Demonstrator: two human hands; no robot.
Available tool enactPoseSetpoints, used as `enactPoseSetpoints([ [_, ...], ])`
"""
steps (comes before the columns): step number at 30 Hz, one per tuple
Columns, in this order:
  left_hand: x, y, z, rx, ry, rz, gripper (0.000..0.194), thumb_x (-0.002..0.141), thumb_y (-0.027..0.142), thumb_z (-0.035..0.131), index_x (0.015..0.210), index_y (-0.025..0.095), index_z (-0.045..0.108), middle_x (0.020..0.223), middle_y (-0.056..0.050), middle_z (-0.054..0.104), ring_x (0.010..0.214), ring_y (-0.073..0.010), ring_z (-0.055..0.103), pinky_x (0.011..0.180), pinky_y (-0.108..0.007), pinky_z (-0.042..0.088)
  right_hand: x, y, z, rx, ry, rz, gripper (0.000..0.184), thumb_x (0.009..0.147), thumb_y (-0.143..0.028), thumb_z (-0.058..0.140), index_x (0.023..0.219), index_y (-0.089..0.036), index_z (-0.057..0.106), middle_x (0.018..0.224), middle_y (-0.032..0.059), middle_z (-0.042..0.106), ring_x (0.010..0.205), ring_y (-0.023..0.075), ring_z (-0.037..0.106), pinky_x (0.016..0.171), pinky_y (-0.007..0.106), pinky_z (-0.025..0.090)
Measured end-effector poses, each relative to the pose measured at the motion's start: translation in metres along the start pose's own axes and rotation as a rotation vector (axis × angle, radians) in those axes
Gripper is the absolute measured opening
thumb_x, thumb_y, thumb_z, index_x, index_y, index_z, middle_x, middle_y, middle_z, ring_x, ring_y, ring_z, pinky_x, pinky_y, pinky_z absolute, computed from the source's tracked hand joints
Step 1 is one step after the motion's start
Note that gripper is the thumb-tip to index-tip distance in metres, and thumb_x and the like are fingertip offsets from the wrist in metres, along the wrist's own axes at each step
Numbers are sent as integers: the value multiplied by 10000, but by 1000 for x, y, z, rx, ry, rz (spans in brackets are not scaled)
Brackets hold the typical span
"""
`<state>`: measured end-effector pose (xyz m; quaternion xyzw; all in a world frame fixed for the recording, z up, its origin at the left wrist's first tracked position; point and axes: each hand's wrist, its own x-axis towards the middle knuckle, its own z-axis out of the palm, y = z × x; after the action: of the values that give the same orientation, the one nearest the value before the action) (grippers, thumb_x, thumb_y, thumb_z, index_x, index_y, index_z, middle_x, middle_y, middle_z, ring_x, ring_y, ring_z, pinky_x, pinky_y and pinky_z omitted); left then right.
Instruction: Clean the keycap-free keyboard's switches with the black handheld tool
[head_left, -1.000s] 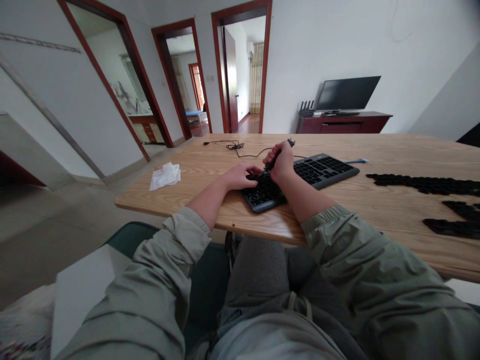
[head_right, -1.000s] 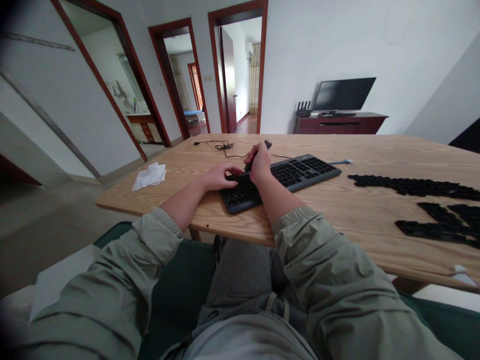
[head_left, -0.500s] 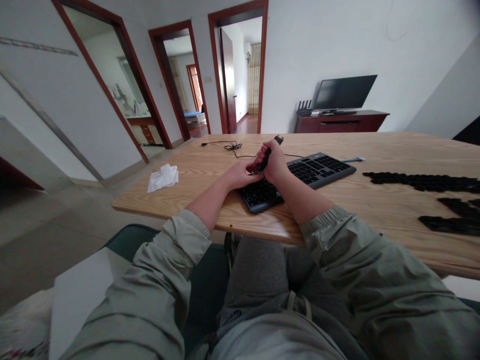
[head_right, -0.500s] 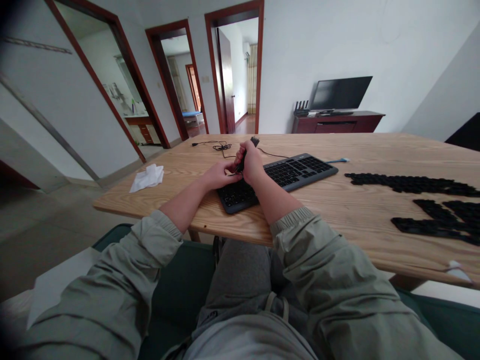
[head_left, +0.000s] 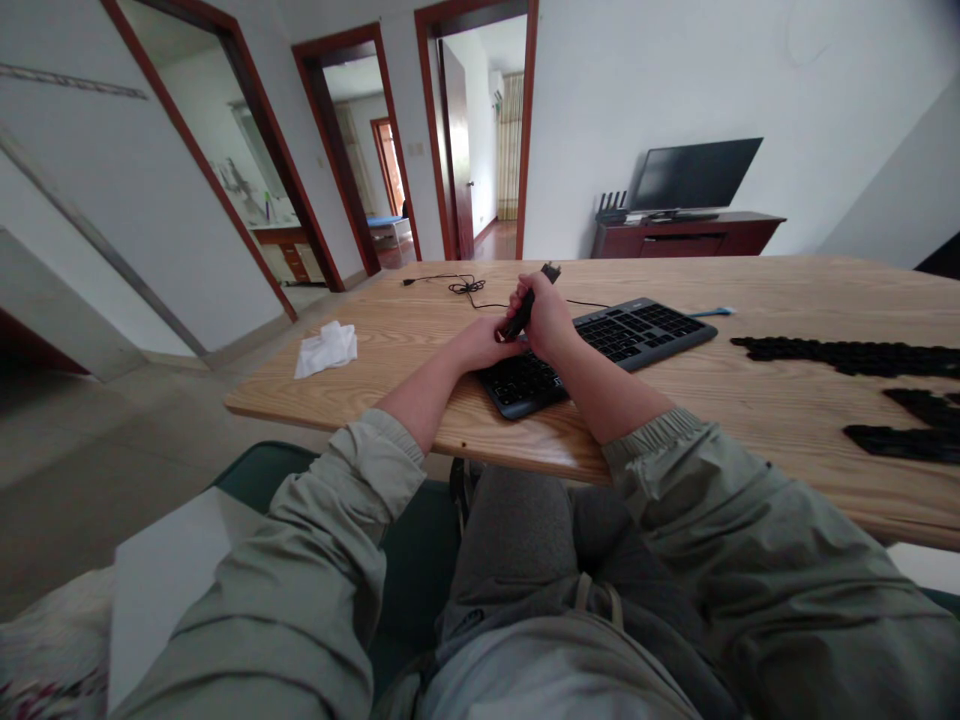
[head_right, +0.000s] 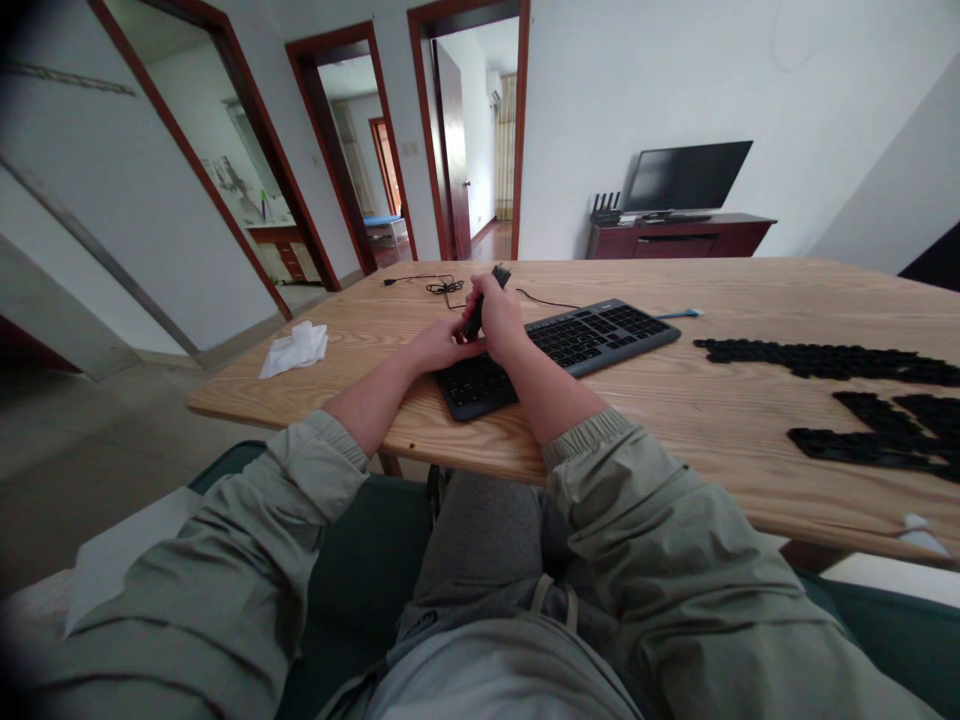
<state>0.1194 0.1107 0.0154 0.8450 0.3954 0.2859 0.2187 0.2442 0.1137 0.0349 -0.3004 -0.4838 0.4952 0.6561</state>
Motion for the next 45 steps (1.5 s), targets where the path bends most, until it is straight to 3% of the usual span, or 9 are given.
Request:
enactPoseSetpoints([
  [5,-1,1,2,34,51,-41,229,793,314,630,930,131,632,786,-30,634,699,-153,531,672,-292,410,-7,-3,-4,-194,-23,-145,291,807,-359,660,642,-214,469,574,-45,458,584,108,459,544,208,417],
  [9,-1,1,2,15,59,24,183,792,293,613,887,138,635,793,-28,649,722,-158,548,714,-296,428,-6,-7,-14,-277,32,-226,354,814,-419,689,630,-212,468,563,-44,410,580,107,431,519,205,390],
  [14,-1,2,1,23,66,24,145,776,287,591,767,144,609,708,-12,612,657,-146,532,651,-286,408,-6,-8,-23,-368,76,-253,455,782,-540,704,604,-215,440,507,-53,339,513,100,376,467,226,341],
  [22,-3,9,2,103,76,26,133,758,275,547,751,154,600,695,-18,596,636,-152,508,661,-301,400,-6,-13,-41,-541,35,-264,489,771,-565,701,548,-202,461,470,-55,390,481,88,347,446,232,291],
  [29,-4,9,0,-50,104,55,102,732,244,528,683,158,552,644,12,527,630,-139,479,651,-290,388,-5,-4,-55,-393,-143,-148,400,813,-548,658,644,-192,589,544,-33,532,508,97,441,474,206,336],
  [33,-5,7,-1,-129,112,10,102,716,242,531,709,150,576,663,11,542,651,-140,483,675,-289,403,-3,3,-57,-369,-144,-59,378,882,-450,533,611,-195,604,530,-19,537,488,106,440,492,220,356],
  [38,-2,6,0,-171,129,1,107,701,252,550,697,149,581,696,2,569,688,-148,499,689,-290,416,-17,-1,-67,-842,-325,-248,154,744,-159,573,651,-197,689,605,-18,634,606,145,538,617,255,412],
  [41,-3,10,0,-170,124,2,119,701,265,545,672,152,571,692,-3,567,683,-147,494,681,-290,414,-30,-4,-75,-1054,-477,-297,239,756,-135,555,857,-212,758,799,8,731,729,181,621,738,292,457],
  [45,-4,13,-2,-185,134,5,99,658,254,535,671,160,562,688,-4,554,680,-147,485,655,-287,400,-38,-4,-76,-1138,-594,-374,349,772,-143,582,1061,-231,756,1000,45,742,892,218,655,895,330,460],
])
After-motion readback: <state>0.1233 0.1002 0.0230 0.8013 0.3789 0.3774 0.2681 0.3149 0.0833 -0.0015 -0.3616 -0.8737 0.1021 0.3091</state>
